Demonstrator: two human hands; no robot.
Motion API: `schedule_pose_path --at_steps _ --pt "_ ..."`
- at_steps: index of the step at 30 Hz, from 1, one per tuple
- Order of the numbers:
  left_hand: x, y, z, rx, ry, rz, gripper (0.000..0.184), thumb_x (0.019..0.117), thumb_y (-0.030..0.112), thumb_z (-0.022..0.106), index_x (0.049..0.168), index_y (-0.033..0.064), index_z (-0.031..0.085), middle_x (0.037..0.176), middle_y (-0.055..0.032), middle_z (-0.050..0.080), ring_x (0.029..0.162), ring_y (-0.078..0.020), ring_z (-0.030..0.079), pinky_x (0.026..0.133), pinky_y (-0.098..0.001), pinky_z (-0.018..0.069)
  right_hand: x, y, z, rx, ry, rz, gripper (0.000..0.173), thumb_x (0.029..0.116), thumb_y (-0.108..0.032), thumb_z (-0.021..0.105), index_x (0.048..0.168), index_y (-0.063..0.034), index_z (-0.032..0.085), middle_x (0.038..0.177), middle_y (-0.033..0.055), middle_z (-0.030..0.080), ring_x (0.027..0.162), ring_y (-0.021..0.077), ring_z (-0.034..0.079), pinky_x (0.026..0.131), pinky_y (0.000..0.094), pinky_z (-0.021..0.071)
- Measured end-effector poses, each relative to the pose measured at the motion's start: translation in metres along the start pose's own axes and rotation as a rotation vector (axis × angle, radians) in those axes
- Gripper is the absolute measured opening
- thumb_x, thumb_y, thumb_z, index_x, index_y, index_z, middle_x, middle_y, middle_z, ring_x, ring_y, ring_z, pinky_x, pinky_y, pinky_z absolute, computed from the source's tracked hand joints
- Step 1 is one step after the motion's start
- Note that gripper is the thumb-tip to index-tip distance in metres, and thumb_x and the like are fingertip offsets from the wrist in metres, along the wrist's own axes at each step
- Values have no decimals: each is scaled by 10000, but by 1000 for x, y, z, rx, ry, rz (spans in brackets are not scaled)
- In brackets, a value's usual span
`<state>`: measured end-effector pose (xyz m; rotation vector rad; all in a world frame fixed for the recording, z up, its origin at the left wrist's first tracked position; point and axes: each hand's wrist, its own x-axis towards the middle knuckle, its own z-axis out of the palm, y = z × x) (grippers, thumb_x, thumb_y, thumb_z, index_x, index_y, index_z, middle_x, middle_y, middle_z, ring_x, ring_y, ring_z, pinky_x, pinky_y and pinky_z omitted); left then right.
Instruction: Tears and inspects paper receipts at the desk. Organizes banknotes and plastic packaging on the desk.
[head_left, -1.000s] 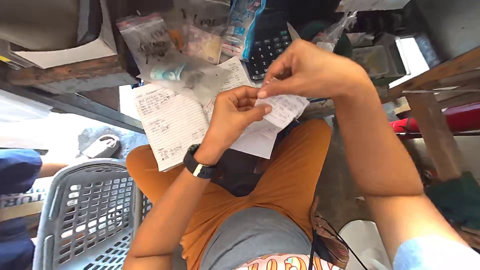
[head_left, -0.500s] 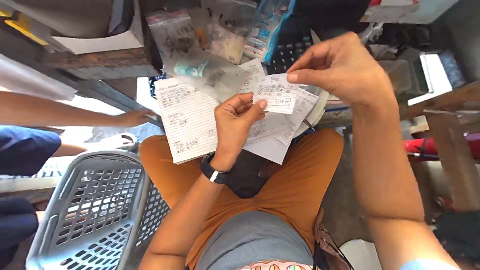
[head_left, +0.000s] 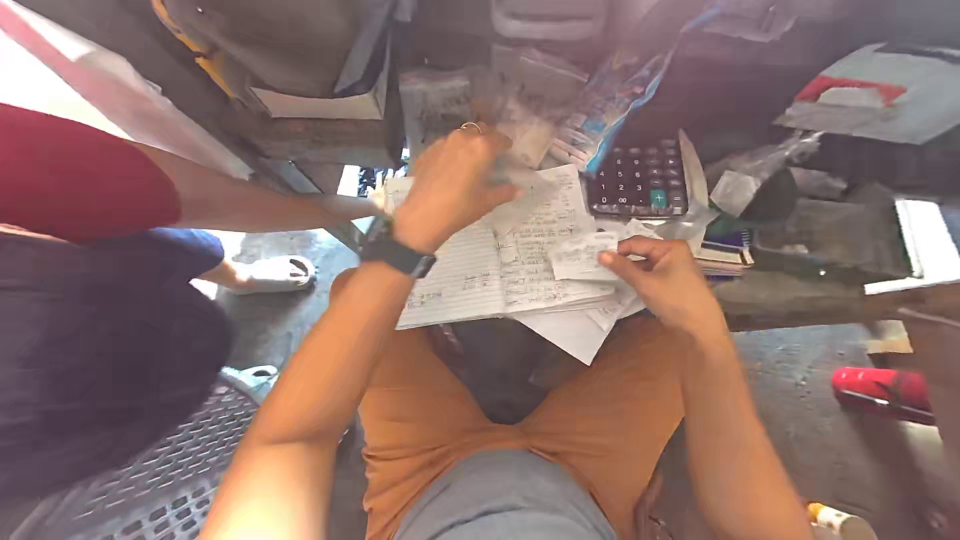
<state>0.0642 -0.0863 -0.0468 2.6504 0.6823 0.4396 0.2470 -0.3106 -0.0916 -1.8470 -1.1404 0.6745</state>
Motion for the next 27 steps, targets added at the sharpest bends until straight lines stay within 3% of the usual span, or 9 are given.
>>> schedule_pose_path --at_steps 3,6,11,13,15,16,20,25,27 --pt "24 5 34 104 -62 -90 549 877 397 787 1194 -38 676 1219 -311 614 1153 -492 603 901 -653 508 7 -7 6 57 34 19 120 935 -74 730 1035 -10 709 887 63 693 670 80 618 627 257 544" --pt "29 12 54 159 -242 -145 493 873 292 798 1188 -61 659 1260 -339 582 1196 -528 563 917 -683 480 23 -1 6 42 73 10 232 885 -54 766 1081 37 683 918 102 689 773 118 651 729 300 564" --pt "31 10 34 116 -262 -107 180 968 77 600 1014 -56 711 1020 -293 686 1013 -499 656 839 -698 483 50 10 16 -102 -17 111 349 873 -84 805 1168 25 654 900 138 703 764 211 665 754 417 561" --pt "30 -2 13 -75 -190 -84 175 971 53 615 1044 -67 719 1000 -253 706 954 -394 684 883 -596 517 55 6 18 -168 14 72 427 865 -160 828 1223 3 663 933 145 719 809 255 680 781 480 556" --pt "27 -5 -12 -285 -167 -129 179 935 41 693 1095 -37 707 968 -146 712 845 -184 677 825 -375 564 59 -3 16 -224 96 -21 491 907 -282 790 1283 6 661 1091 221 705 989 371 683 884 599 522" --pt "26 -4 -21 -375 -166 -159 193 910 28 719 1097 -19 702 935 -93 706 793 -105 662 777 -288 567 61 -10 15 -209 143 -77 460 943 -311 746 1270 5 674 1116 226 688 1006 366 672 894 580 520" --pt "24 8 -24 -453 -163 -144 150 885 28 738 1022 -8 692 828 -26 663 700 -31 609 685 -205 534 77 -45 26 116 130 -182 287 1043 -271 598 990 -21 730 853 20 728 680 28 617 645 241 503" --pt "19 14 7 -334 -64 -122 249 898 164 777 982 -35 652 817 -94 611 709 -156 561 705 -364 490 88 -54 47 317 97 -48 115 971 -123 697 962 -15 736 812 -5 716 632 -18 571 581 185 452" --pt "13 16 14 -310 -32 -152 285 891 167 791 1005 -43 635 830 -119 601 729 -206 567 715 -409 490 87 -46 51 364 114 -24 129 990 -131 672 965 -21 735 799 -18 708 532 -35 462 487 172 364"
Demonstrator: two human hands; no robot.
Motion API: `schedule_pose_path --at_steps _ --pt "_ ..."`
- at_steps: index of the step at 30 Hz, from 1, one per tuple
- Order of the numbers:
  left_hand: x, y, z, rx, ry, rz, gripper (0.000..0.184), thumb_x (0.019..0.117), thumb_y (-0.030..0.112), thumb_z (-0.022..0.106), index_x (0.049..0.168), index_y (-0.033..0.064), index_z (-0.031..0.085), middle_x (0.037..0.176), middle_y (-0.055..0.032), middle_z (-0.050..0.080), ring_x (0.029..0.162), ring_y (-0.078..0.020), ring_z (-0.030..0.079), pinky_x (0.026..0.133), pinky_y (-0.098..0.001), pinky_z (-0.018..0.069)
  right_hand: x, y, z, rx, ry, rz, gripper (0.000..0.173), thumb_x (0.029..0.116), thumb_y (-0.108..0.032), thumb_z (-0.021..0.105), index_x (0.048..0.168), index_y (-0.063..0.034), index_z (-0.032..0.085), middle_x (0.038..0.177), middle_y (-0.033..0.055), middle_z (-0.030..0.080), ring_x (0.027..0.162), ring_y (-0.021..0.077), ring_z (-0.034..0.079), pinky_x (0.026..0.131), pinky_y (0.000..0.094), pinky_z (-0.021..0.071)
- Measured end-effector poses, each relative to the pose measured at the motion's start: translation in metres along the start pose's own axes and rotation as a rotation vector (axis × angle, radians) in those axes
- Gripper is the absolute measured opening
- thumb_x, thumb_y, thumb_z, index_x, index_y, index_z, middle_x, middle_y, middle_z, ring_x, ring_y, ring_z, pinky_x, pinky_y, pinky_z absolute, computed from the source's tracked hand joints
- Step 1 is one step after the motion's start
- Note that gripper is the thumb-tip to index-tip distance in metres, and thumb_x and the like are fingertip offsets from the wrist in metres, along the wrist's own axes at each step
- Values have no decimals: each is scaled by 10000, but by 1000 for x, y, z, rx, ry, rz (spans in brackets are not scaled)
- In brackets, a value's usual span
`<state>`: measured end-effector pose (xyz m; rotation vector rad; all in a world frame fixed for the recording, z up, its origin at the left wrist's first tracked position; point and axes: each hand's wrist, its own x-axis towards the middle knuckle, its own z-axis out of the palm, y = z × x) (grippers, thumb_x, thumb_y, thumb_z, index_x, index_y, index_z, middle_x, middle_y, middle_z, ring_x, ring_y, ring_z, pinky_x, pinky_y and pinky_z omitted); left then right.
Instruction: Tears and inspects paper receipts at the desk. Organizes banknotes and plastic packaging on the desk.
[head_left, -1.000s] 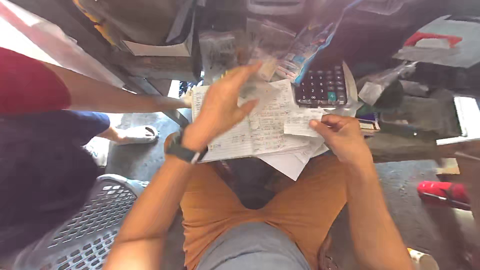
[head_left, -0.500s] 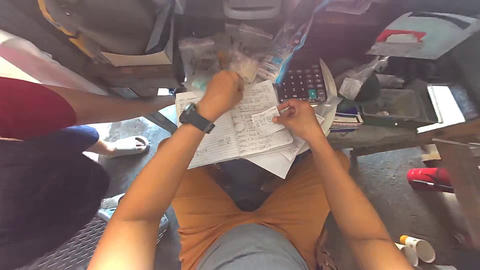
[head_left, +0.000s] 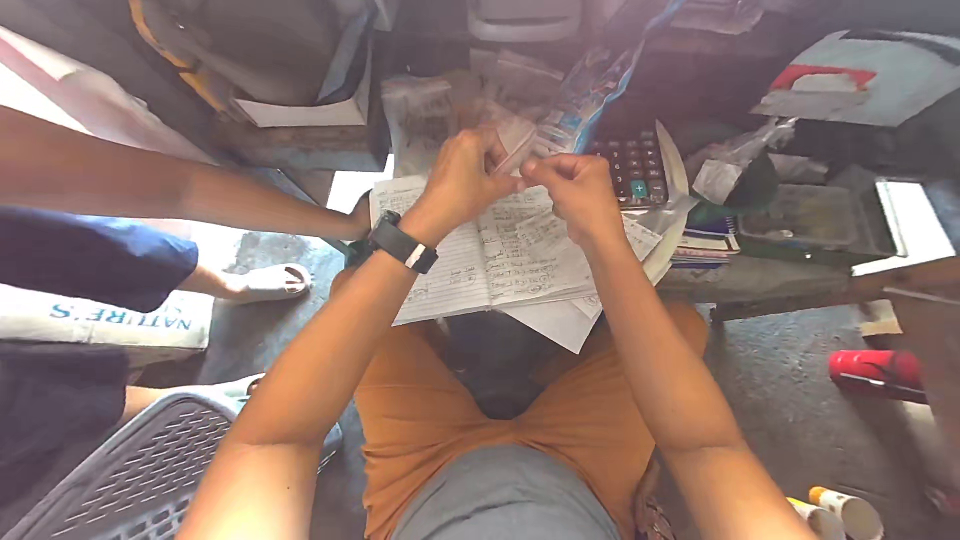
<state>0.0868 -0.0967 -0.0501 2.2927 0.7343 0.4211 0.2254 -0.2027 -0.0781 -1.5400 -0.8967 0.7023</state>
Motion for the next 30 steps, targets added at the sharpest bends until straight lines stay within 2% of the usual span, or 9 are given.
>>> schedule_pose_path --at_steps 2,5,9,11,15,19,21,26,30 --pt "-7 1 11 46 63 6 279 889 121 773 1061 -47 633 866 -163 638 784 -282 628 748 -476 522 -4 6 1 42 18 1 174 994 -196 682 953 -32 727 799 -19 718 488 -40 432 448 166 338" --pt "-16 3 32 89 165 84 327 878 104 771 1097 -77 610 959 -232 660 891 -378 673 817 -545 545 -8 14 10 50 93 -12 164 927 -187 764 930 -39 694 779 -21 663 539 -27 480 473 158 365" --pt "-27 -7 39 -81 133 171 276 997 163 643 1181 -38 684 1100 -192 697 968 -249 713 860 -387 593 -8 22 7 103 103 -11 96 962 -107 692 925 -24 721 734 -43 638 508 -31 431 473 156 360" --pt "-30 -12 37 -157 129 195 260 1036 137 564 1176 -21 717 1119 -191 693 988 -221 690 871 -349 563 -9 22 2 143 75 9 132 993 -94 637 932 -16 723 725 -53 643 466 -41 380 448 150 332" --pt "-29 -11 42 -243 215 114 218 926 125 746 1112 11 735 1105 -168 656 967 -201 687 814 -314 591 -14 14 2 270 10 114 163 1039 -82 559 996 1 693 688 -57 572 425 -33 290 394 141 256" --pt "-28 -7 48 -216 283 129 197 902 101 757 1054 -15 713 1073 -167 671 911 -185 704 783 -296 602 -20 15 3 279 21 122 111 1006 -53 622 1044 12 703 782 -20 647 463 -27 360 419 145 302" --pt "-30 -8 49 -163 282 163 196 919 102 734 1073 -16 718 1072 -175 684 914 -201 716 797 -311 610 -20 17 6 265 73 94 72 951 -9 679 1008 18 713 763 -14 651 475 -20 402 429 150 329" --pt "-36 -13 35 -157 218 211 209 992 125 649 1135 -2 735 1067 -163 689 959 -180 684 825 -299 572 -20 12 4 264 36 103 85 942 17 674 1020 26 708 795 1 672 499 -26 420 441 150 332" --pt "-38 -6 29 -108 197 191 195 950 96 708 1109 -14 738 1056 -172 696 935 -174 716 829 -282 601 -22 9 5 256 51 92 115 911 38 712 1025 31 717 870 36 707 557 -15 484 466 158 359"
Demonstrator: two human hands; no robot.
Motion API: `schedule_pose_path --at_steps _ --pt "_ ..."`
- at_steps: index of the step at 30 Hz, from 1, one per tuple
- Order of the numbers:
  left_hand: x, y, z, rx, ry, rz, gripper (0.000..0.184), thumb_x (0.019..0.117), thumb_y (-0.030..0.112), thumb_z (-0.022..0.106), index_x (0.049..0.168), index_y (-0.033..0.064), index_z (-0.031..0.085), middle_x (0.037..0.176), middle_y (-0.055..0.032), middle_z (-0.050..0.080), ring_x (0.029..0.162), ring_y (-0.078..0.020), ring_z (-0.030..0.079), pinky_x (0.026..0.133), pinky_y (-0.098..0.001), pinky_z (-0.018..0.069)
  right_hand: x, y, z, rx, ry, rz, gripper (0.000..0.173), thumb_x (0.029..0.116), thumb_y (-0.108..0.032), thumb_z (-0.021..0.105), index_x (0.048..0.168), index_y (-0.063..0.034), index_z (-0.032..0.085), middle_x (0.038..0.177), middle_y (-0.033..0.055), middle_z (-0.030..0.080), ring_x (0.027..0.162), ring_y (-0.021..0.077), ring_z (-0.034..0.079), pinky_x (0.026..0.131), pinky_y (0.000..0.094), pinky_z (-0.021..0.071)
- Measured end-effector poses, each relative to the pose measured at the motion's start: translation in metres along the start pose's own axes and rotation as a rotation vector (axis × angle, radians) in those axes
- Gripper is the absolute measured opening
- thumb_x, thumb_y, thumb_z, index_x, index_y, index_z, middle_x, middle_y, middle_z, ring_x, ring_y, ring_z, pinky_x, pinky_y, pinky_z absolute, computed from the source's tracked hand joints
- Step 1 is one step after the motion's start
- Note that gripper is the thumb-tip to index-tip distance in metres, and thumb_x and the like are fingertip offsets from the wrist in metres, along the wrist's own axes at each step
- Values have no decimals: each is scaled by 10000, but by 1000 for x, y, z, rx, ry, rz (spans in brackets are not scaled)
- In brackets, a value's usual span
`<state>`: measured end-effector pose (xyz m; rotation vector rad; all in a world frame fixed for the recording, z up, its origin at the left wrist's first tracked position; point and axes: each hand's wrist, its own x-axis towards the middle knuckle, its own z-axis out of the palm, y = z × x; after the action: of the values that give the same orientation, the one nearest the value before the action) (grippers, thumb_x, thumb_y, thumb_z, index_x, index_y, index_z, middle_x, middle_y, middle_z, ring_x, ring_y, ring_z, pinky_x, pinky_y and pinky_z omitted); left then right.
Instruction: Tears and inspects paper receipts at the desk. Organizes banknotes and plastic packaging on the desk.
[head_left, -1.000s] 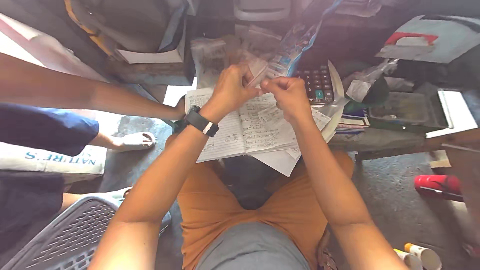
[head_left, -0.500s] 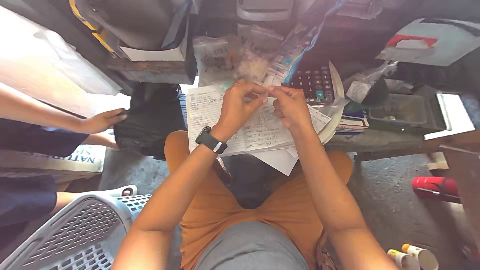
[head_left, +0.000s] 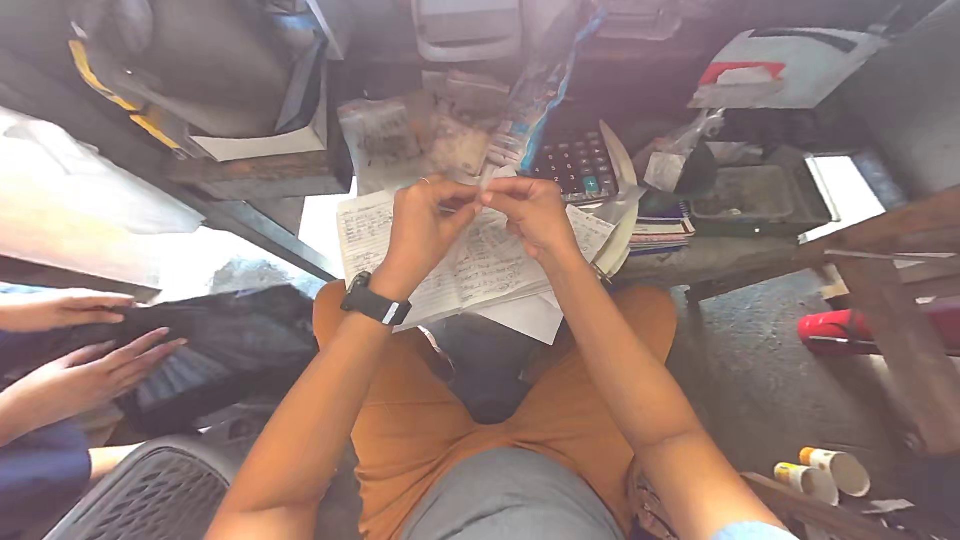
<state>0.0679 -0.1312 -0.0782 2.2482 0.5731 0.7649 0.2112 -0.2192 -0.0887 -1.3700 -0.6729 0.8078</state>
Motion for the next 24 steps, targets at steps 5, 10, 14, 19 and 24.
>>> schedule_pose_path --at_steps 5,10,14,19,24 --pt "3 11 1 311 -22 136 171 938 86 665 1021 -31 757 935 -198 742 863 -330 738 818 -500 588 -1 0 1 -172 23 -147 173 875 10 761 1041 38 723 935 82 726 751 46 646 698 211 540" --pt "10 19 -4 359 -71 86 155 928 36 613 956 -48 739 857 -210 716 803 -358 706 746 -538 548 2 -8 4 -318 1 -230 175 874 -26 759 1041 21 738 931 85 725 786 83 668 752 263 565" --pt "20 22 -20 313 -75 -32 151 924 67 653 1002 -23 746 917 -179 733 851 -298 716 814 -494 565 5 -18 11 -521 -14 -299 232 852 -33 725 1080 8 718 901 70 715 747 93 645 711 283 536" --pt "43 72 -66 813 -238 -140 226 990 26 531 1147 -73 659 1139 -301 655 1120 -491 621 912 -627 472 12 -52 18 -825 5 -287 466 840 -25 722 1267 23 541 954 166 680 806 265 684 732 428 552" --pt "71 75 -96 776 -148 45 133 966 65 586 1050 2 668 910 -211 652 834 -400 636 700 -591 470 5 -101 38 -1056 -31 -495 288 966 -63 560 1239 -45 650 1141 163 689 1040 314 688 854 489 550"
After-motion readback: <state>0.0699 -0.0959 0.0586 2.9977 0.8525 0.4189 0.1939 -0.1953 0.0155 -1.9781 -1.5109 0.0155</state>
